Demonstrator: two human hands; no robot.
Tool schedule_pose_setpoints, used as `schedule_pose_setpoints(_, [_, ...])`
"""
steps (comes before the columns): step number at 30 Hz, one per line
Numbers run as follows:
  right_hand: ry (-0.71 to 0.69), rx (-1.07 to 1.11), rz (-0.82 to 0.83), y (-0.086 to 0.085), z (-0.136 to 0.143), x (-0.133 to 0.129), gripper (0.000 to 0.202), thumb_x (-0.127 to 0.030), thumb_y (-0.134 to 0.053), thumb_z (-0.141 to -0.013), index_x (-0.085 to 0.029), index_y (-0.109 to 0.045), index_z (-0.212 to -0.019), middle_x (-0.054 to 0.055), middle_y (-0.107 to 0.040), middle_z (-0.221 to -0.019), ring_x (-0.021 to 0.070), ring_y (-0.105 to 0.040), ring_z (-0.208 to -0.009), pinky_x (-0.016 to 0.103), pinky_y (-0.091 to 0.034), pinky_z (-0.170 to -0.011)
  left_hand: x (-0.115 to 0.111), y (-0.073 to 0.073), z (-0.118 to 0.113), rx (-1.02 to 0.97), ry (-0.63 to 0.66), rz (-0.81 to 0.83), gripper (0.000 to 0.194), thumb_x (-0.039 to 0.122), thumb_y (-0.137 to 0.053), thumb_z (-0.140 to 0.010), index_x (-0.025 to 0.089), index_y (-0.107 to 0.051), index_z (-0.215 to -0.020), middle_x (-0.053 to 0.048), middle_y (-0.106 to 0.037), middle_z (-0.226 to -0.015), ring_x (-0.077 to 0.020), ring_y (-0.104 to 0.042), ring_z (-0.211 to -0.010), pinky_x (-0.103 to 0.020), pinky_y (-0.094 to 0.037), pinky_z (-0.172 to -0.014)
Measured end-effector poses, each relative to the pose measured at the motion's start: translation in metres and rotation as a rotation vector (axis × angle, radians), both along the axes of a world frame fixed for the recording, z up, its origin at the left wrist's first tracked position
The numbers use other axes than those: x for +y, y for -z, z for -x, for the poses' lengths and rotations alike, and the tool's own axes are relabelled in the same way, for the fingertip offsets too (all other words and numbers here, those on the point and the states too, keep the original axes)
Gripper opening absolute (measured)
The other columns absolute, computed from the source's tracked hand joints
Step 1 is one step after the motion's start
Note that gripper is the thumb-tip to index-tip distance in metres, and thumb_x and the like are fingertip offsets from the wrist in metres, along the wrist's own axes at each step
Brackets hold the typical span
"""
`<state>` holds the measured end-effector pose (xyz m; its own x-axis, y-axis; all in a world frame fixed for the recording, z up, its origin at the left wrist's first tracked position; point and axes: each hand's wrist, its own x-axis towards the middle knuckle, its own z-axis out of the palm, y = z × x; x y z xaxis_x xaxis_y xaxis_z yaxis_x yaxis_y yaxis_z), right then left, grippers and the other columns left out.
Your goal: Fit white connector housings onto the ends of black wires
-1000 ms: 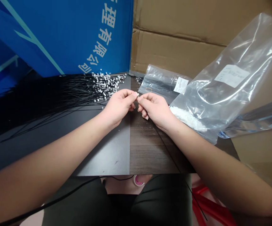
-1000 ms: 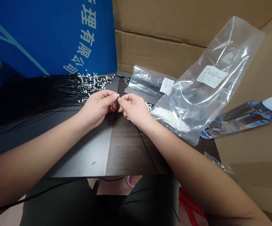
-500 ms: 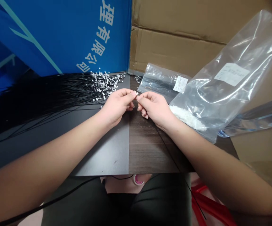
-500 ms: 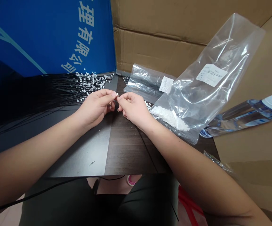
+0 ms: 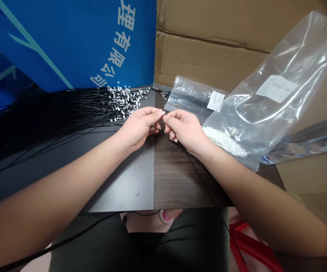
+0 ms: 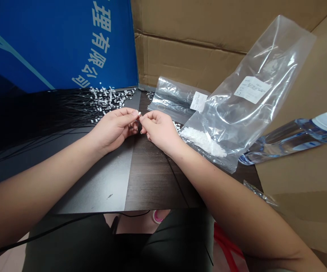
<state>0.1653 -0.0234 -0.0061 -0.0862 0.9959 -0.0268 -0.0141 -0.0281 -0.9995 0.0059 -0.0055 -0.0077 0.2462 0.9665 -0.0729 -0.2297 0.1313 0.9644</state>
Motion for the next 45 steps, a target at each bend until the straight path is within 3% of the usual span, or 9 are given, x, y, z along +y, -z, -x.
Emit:
schedule_pose_setpoints(18, [0.002,0.022,0.0,0.001,0.0,0.001,0.016,-0.021,-0.069,-0.096,-0.02,-0.06,-0.082,-0.004,-0.063,-0.061,0.0056,-0.049,-0.043,0.018,-0.037,-0.04,-0.004,-0.003,-0.005,-0.105,0.052,0.076,0.017,0.022,-0.074,-0.091,0.015,-0.065,-0.079,-0.004,-0.065,-0.067,-0.0109,-0.058,-0.061,-0.022,-0.046,-0.06])
schedule_pose_setpoints(25, [0.012,-0.04,-0.028,0.0,0.002,0.0,0.021,-0.029,-0.072,-0.098,-0.02,-0.059,-0.084,-0.004,-0.065,-0.062,0.0055,-0.05,-0.044,0.018,-0.04,-0.041,-0.006,-0.008,-0.008,-0.133,0.054,0.129,0.021,0.023,-0.073,-0.092,0.015,-0.066,-0.075,-0.002,-0.059,-0.062,-0.01,-0.055,-0.057,-0.022,-0.045,-0.058])
schedule_pose_setpoints(33, [0.021,-0.053,-0.067,0.002,0.006,-0.001,0.021,-0.028,-0.066,-0.102,-0.021,-0.056,-0.086,-0.005,-0.064,-0.06,0.0058,-0.053,-0.044,0.017,-0.042,-0.042,-0.009,-0.007,-0.012,-0.189,0.053,0.139,0.025,0.02,-0.065,-0.098,0.015,-0.063,-0.073,-0.001,-0.056,-0.063,-0.011,-0.054,-0.058,-0.023,-0.046,-0.058])
schedule_pose_setpoints(45, [0.009,-0.078,-0.093,0.007,0.005,0.001,0.021,-0.033,-0.07,-0.099,-0.022,-0.056,-0.087,-0.005,-0.063,-0.062,0.0063,-0.052,-0.045,0.019,-0.042,-0.043,-0.01,-0.001,-0.012,-0.128,-0.063,0.069,0.02,0.026,-0.079,-0.09,0.017,-0.064,-0.081,0.001,-0.06,-0.067,-0.0098,-0.056,-0.06,-0.022,-0.047,-0.06])
